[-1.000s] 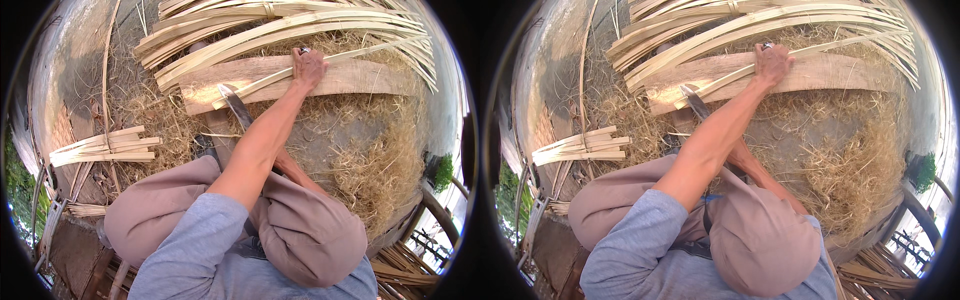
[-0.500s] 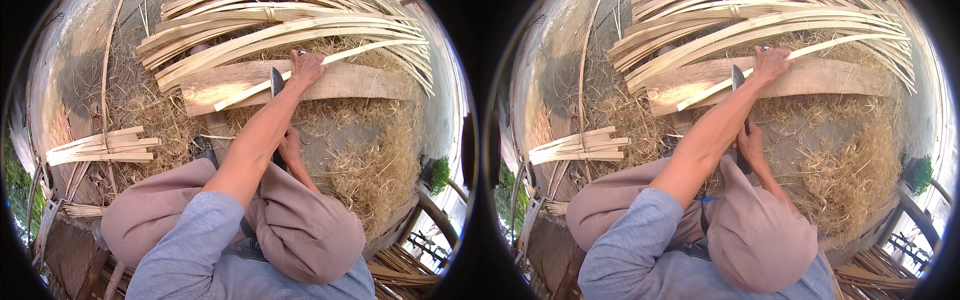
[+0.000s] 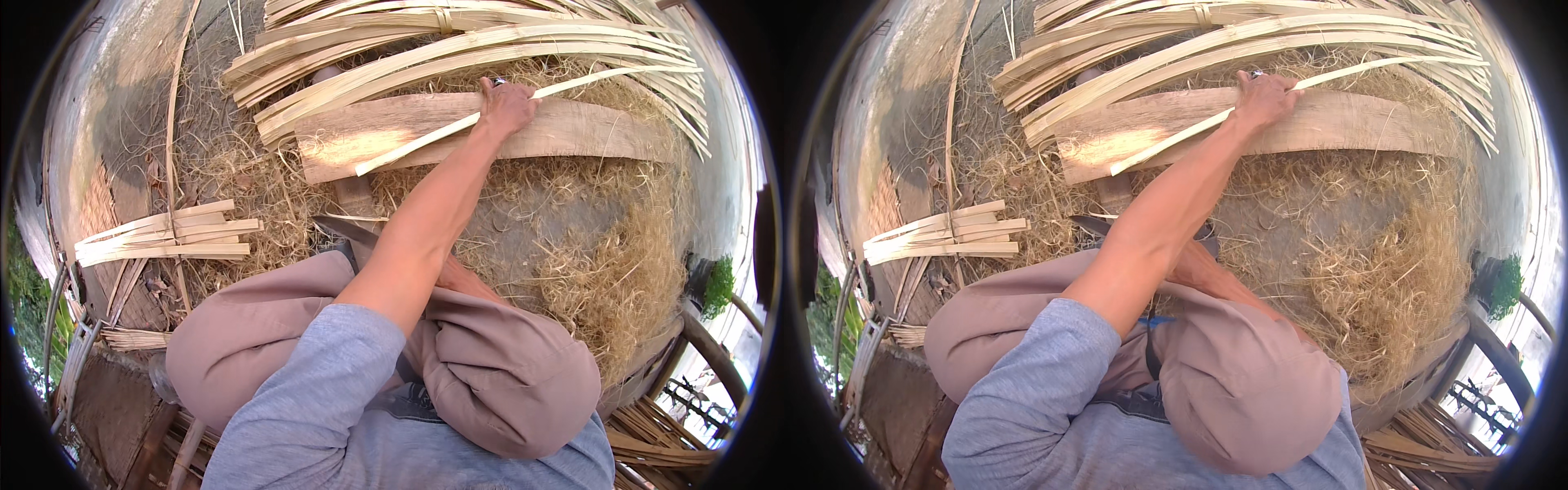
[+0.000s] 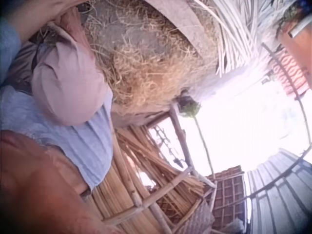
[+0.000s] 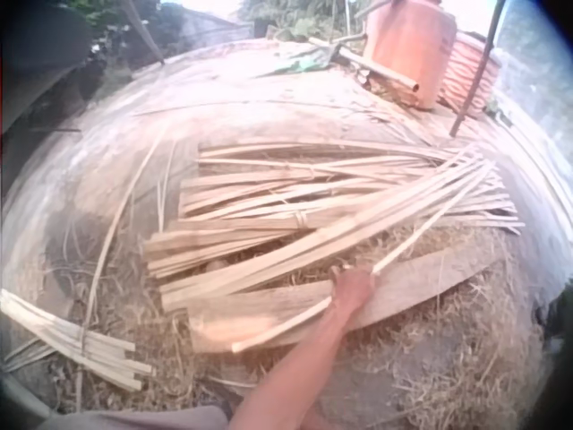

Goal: The person sits on the ground and uses a knife to split long bamboo strips into thinner slats. They hold each strip with one hand and draw the knife along its length to separate it, then place the finished slats into a pile.

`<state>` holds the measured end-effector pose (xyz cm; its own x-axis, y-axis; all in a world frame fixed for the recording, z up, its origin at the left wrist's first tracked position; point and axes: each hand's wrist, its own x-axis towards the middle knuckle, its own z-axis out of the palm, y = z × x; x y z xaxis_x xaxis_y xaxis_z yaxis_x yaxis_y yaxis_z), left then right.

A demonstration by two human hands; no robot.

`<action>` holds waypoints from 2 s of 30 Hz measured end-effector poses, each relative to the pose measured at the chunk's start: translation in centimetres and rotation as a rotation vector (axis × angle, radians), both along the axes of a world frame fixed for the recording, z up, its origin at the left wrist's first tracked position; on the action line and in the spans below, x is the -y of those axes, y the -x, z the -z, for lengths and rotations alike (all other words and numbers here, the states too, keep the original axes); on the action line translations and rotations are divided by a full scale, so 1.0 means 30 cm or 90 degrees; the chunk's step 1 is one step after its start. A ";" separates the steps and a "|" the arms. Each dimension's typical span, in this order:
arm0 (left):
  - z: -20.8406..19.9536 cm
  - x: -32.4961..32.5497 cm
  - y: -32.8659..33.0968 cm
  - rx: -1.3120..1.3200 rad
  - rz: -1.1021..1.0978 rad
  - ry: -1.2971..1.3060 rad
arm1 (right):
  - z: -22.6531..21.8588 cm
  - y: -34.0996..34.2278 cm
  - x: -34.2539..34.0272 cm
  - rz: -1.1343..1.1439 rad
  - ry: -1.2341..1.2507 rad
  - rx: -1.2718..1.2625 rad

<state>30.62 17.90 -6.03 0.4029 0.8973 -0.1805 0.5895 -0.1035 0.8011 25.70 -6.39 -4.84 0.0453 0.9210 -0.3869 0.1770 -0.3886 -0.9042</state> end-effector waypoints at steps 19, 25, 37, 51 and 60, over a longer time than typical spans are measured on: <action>0.009 -0.020 -0.024 -0.072 0.064 0.035 | -0.049 -0.032 -0.018 0.066 0.026 -0.024; -0.021 0.043 -0.017 -0.037 0.020 -0.010 | -0.040 -0.065 0.007 -0.067 -0.021 0.046; -0.374 -0.174 0.433 -0.149 0.293 -0.011 | -0.086 -0.381 0.116 0.287 0.024 -0.236; -0.099 0.594 0.926 0.155 -0.073 0.474 | 0.038 -0.466 -0.143 0.110 -0.013 0.549; 0.020 0.585 0.905 0.492 -0.229 0.703 | -0.058 -0.065 0.096 -0.239 -0.088 0.479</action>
<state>3.46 0.36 -6.64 0.5049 0.5125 -0.6946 -0.1749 0.8487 0.4990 27.65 -9.28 -3.09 -0.0720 0.9631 -0.2592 0.8449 -0.0792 -0.5290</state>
